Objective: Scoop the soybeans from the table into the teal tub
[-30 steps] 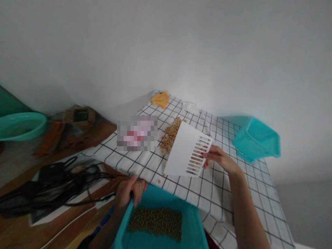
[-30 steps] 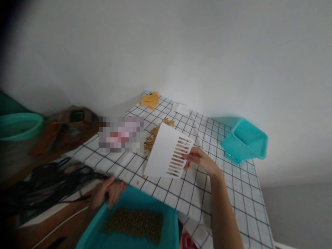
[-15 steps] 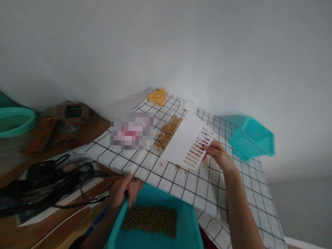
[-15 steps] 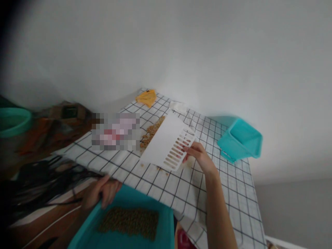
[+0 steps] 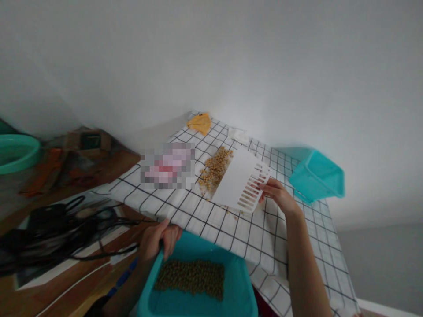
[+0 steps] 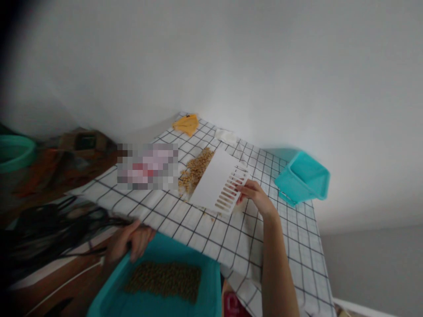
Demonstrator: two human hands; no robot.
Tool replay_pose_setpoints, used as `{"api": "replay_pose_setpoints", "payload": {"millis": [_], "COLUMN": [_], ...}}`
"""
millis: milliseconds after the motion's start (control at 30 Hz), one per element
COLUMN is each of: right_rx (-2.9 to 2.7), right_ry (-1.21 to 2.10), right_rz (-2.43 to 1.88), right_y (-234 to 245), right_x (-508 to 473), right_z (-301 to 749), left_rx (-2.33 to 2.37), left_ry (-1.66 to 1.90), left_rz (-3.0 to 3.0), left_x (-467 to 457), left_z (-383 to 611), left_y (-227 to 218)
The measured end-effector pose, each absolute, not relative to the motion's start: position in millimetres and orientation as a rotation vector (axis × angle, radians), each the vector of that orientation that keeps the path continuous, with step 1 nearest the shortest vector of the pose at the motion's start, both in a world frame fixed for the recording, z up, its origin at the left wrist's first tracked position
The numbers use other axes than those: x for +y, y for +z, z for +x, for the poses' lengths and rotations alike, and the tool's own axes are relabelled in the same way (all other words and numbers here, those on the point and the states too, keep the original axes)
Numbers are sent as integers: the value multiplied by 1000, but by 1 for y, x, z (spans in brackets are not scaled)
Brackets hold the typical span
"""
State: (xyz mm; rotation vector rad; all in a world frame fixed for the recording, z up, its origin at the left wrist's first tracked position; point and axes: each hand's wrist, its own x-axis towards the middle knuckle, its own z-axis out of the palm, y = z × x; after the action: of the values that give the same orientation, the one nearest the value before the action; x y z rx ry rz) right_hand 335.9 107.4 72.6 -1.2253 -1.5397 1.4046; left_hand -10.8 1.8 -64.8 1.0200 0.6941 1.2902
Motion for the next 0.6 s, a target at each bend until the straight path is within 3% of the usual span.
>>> {"api": "replay_pose_setpoints", "payload": {"millis": [267,600], "right_rx": [-1427,-1654], "right_ry": [1276,1493], "right_rz": [-1204,-1149], "right_y": [73,74], "right_x": [107,107], "right_z": [353,360], "left_rx": [737,697], "left_ry": [1344,1336], "left_rz": [932,939], "left_x": [-4,-3], "left_z": [-6,-6], "left_y": [-61,-57]}}
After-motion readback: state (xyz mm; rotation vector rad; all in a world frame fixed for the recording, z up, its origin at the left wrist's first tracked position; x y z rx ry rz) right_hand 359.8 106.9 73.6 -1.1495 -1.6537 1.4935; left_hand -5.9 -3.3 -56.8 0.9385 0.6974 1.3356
